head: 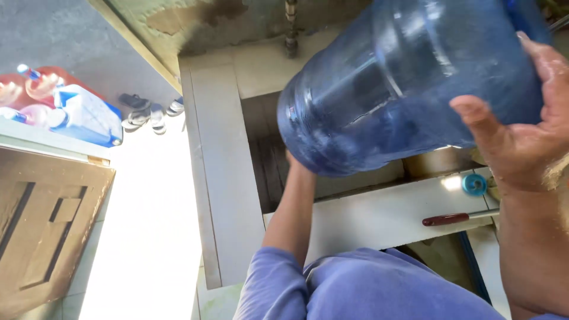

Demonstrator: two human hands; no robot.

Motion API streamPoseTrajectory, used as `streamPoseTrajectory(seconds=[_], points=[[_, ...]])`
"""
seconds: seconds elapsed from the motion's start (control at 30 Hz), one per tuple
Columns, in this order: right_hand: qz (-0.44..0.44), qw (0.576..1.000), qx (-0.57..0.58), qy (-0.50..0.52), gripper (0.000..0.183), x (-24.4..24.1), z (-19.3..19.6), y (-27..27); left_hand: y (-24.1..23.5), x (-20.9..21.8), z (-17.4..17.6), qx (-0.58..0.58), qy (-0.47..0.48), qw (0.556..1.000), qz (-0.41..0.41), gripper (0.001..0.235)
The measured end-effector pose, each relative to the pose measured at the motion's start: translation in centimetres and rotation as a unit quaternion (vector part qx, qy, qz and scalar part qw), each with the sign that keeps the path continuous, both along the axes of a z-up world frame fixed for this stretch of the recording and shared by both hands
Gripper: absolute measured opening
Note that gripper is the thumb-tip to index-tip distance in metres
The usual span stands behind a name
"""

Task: Cleaning and rinsing large water jugs and their plastic caps at a sink using a brush.

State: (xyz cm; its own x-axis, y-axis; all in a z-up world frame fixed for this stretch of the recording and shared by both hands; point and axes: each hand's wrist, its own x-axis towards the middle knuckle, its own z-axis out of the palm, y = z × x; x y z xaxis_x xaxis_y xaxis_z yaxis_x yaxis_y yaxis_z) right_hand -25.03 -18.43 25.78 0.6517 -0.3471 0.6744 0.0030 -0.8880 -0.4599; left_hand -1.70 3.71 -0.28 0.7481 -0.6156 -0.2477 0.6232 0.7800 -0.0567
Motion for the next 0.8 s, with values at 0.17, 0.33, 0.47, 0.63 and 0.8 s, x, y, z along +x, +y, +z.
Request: streamPoseTrajectory(seconds=[0.17, 0.33, 0.47, 0.63, 0.8], points=[[0.019, 0.957, -0.283, 0.058, 0.080, 3.9, 7.9, 5.6, -1.6, -2.2, -0.4, 0.012, 0.026, 1.000, 0.006, 0.056], [0.092, 0.931, -0.347, 0.068, 0.061, 3.2, 7.6, 4.0, -2.2, -2.2, -0.6, 0.030, 0.036, 0.999, 0.007, 0.052], [0.073, 0.923, -0.371, 0.067, 0.060, 4.8, 10.4, 7.3, -2.4, -2.4, -0.6, 0.040, 0.040, 0.998, 0.011, 0.048], [0.055, 0.899, -0.429, 0.068, 0.066, 6.9, 12.4, 10.0, -3.2, -2.3, -2.1, 0.056, 0.045, 0.997, 0.008, 0.044], [0.058, 0.892, -0.442, 0.071, 0.064, 6.9, 13.5, 10.7, -3.2, -2.0, -0.2, 0.067, 0.052, 0.996, 0.017, 0.040]])
